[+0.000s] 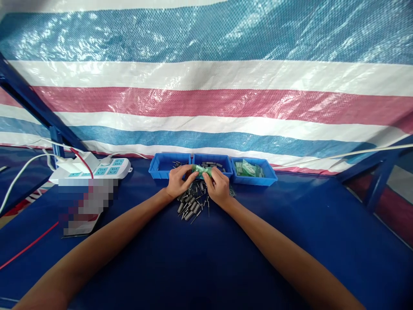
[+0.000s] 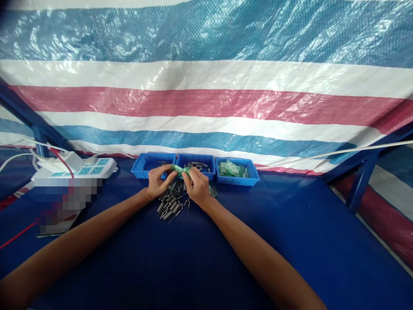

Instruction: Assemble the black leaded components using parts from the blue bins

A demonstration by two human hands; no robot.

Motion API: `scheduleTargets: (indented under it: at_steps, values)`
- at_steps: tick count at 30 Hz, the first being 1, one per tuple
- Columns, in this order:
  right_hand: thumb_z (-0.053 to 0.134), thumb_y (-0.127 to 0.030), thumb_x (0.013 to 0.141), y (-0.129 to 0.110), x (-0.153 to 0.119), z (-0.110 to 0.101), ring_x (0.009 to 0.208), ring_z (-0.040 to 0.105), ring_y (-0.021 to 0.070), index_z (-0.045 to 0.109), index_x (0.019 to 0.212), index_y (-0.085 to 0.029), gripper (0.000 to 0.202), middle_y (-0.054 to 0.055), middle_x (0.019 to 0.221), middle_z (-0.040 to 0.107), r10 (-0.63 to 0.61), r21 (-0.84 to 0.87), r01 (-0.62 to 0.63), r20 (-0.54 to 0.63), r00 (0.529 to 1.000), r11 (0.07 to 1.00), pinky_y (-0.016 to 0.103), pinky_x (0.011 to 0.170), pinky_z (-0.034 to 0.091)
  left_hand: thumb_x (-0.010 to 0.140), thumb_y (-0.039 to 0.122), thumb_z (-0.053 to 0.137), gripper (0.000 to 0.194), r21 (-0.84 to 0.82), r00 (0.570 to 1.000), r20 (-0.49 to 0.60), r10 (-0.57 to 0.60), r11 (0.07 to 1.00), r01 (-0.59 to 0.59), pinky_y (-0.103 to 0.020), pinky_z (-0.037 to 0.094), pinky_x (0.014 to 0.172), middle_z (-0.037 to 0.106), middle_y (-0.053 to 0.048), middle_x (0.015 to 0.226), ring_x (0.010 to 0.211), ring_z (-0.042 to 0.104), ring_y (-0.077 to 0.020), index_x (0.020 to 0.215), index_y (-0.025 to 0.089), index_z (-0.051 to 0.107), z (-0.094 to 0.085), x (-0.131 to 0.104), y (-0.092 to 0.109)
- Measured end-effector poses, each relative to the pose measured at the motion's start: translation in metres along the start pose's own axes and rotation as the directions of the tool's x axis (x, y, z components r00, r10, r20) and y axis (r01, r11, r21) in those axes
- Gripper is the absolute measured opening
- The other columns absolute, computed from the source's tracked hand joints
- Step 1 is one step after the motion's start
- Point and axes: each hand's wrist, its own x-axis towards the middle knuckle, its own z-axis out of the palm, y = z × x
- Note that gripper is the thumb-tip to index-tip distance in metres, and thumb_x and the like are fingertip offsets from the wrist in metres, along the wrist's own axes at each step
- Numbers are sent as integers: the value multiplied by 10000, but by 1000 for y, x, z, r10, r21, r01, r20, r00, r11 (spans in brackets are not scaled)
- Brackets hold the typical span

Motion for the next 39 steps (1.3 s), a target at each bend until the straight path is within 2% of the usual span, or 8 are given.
scheduleTargets:
  at_steps: [9,15,19,22,24,30,33,39]
  values:
    - [418,-273,936,-5,1,-2,582,499,137,570,956,-177,181,53,778,592,123,61,-126,47,991,990,275,588,419,865,266,578,143,14,1000,9,-27,1000,27,-197,443,583,631,-11,684,559,546,-87,921,138,609,-2,0,1]
    - [449,-284,919,-5,7,-5,599,498,142,548,824,-182,171,32,717,571,151,55,-151,8,988,987,271,614,413,858,304,578,175,-97,983,142,-119,986,134,-197,406,555,566,16,610,530,496,-80,868,133,614,-9,14,8]
    - [486,-311,891,-5,24,-16,586,485,137,494,693,-191,232,-1,623,505,224,54,-227,49,973,972,260,599,393,843,378,585,245,-278,852,450,-270,864,420,-191,401,524,561,15,633,533,499,-81,841,133,602,-23,41,10]
    - [517,-314,865,-8,41,-29,552,476,125,498,662,-186,241,-14,591,496,269,43,-287,234,934,957,246,559,367,819,403,602,267,-315,716,634,-291,748,583,-177,388,481,519,28,607,513,482,-77,802,137,577,-35,58,7]
    - [539,-302,848,-11,51,-37,582,493,127,532,682,-180,207,-7,627,533,252,25,-281,370,894,960,242,561,351,815,402,598,268,-306,679,683,-271,737,602,-178,414,490,521,23,639,527,487,-77,790,137,572,-40,64,6]
    - [525,-312,856,-15,61,-49,529,391,97,469,627,-175,273,-37,572,466,230,-18,-268,576,784,963,240,531,264,852,389,550,244,-193,721,654,-231,870,454,-153,329,461,474,41,627,508,401,-50,845,150,598,-45,70,19]
    - [504,-304,866,-13,59,-47,497,306,84,364,582,-183,339,-59,521,349,235,-35,-260,554,798,965,246,511,214,854,401,551,261,-202,731,631,-260,855,478,-160,281,429,471,43,626,473,361,-40,888,151,614,-44,68,21]
    - [515,-354,862,-9,59,-47,507,298,89,344,570,-189,376,-62,522,288,264,10,-303,465,845,953,239,502,219,813,410,604,270,-232,672,667,-321,768,597,-173,345,441,494,46,546,462,449,-64,798,140,593,-41,62,14]
